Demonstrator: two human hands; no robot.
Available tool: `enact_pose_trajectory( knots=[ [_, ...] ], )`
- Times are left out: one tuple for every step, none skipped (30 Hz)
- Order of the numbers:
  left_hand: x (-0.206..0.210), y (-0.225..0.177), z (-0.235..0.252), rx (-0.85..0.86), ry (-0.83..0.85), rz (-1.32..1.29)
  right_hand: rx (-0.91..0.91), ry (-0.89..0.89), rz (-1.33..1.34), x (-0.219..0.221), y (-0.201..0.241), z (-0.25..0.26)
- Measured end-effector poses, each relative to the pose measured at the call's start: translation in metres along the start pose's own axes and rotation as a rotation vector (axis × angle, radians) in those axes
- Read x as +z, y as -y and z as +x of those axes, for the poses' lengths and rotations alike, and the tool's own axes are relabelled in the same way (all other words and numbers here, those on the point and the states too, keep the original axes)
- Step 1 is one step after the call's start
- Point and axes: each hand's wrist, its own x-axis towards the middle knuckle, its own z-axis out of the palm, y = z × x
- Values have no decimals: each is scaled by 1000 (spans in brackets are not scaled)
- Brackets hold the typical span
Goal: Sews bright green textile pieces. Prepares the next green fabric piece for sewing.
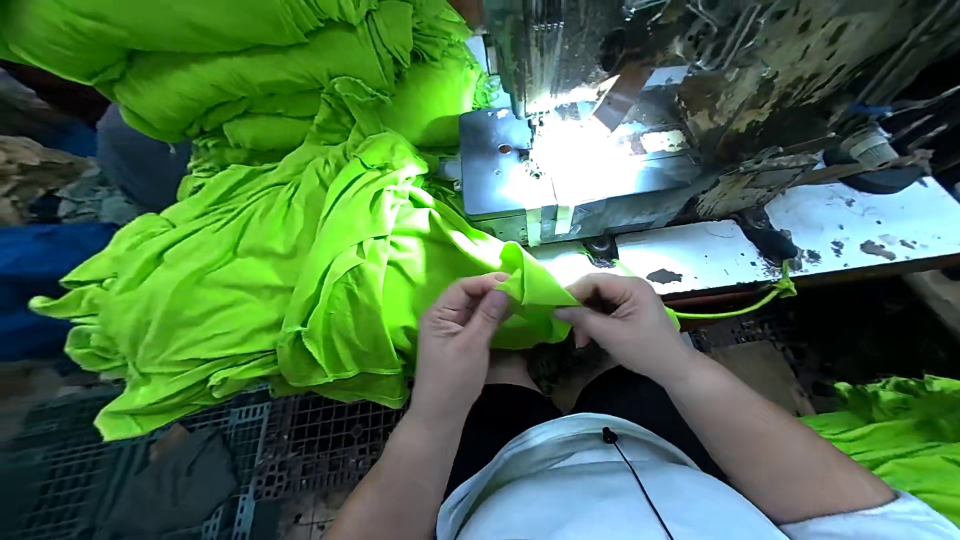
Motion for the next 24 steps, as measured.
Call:
enact_pose_trajectory(
  knots=[
    [-7,-8,2,-71,-42,-93,127,11,123,-5,6,3],
    [-14,-16,2,-114,-63,-143,230,39,248,-11,11,6],
    [-20,-24,0,-127,-63,-144,294,82,361,-16,14,8],
    [-27,-30,-3,-119,-51,-112,318,143,443,-20,15,10],
    [-34,-35,-6,-87,-22,-75,308,204,476,-23,17,11],
    [-42,-38,-9,-25,39,-36,272,246,457,-24,18,12],
    [-50,-39,-13,59,121,13,222,271,397,-24,20,13],
    [-55,-40,-15,151,191,95,169,287,333,-23,21,14],
    [-57,-41,-19,243,225,213,120,289,293,-21,22,14],
    [-58,-42,-23,341,211,363,69,269,265,-17,22,13],
    [-58,-42,-26,447,169,515,5,235,232,-13,22,12],
    [-57,-41,-29,553,105,654,-78,204,199,-9,21,11],
    [-58,-39,-31,647,39,768,-169,191,178,-6,20,10],
    [-60,-38,-33,723,-11,845,-259,191,158,-4,18,10],
    [-61,-36,-34,779,-44,902,-340,192,124,-2,18,11],
    [-63,-34,-35,822,-62,935,-408,188,59,-1,18,11],
    [-65,-33,-37,859,-68,951,-467,171,-37,0,19,10],
    [-66,-32,-37,891,-63,958,-521,146,-153,1,20,9],
    [-68,-31,-38,921,-53,961,-573,118,-276,1,21,7],
    [-70,-31,-38,945,-41,966,-620,97,-392,0,22,6],
    [-72,-30,-38,963,-30,973,-656,81,-487,-1,22,4],
    [-73,-28,-37,977,-24,973,-676,65,-549,-2,22,4],
    [-74,-26,-36,987,-20,968,-687,50,-588,-4,22,3],
    [-75,-24,-35,985,-20,962,-693,32,-616,-6,23,2]
  ],
)
